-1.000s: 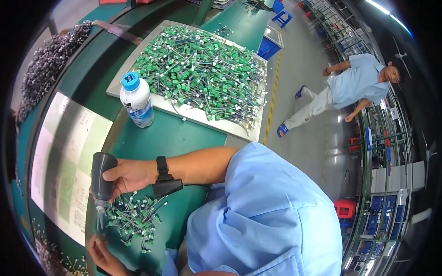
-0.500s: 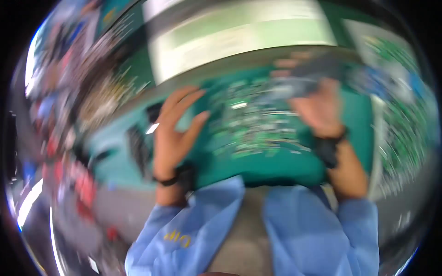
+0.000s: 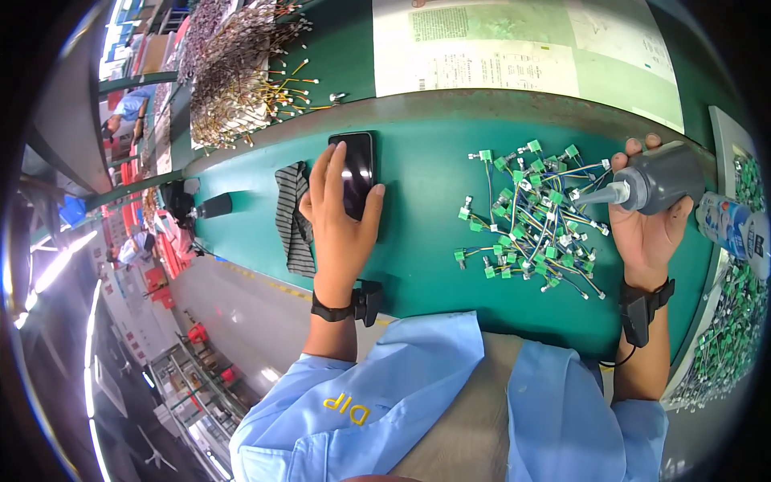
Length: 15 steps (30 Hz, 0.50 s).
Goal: The person picks up a wire assembly, applies a substance to the connector from a squeeze bottle, and places it onto a paper sheet, repeating this for several assemblies.
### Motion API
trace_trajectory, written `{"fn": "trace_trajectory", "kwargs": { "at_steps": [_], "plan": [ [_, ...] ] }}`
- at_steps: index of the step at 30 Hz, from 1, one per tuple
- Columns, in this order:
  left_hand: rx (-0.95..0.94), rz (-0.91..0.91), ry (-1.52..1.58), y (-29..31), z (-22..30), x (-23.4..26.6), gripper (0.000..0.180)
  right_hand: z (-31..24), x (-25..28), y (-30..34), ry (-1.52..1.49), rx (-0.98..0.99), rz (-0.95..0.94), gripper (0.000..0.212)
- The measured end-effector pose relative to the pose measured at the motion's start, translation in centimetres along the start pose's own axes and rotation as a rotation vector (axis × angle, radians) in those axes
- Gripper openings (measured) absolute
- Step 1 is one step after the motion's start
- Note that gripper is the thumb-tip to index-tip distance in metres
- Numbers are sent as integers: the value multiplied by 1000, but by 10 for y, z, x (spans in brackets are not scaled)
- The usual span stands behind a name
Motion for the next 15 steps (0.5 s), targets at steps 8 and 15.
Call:
{"fn": "trace_trajectory", "kwargs": {
  "at_steps": [8, 15],
  "plan": [
    [-470, -159, 430, -43, 78, -40, 39, 1, -2, 1, -50, -78, -11, 78],
    [-491, -159, 476, -54, 80, -65, 30, -2, -3, 0, -53, -119, -50, 79]
  ]
}}
Point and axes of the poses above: each hand's wrist, its own y-axis away from the middle knuckle, its own x-axis out of the back of the hand, z = x × y, the point moved 4 cm from there along -y, towards the middle knuckle, and after that the axes turned 7 degrees about -z, right-handed, at the moved point
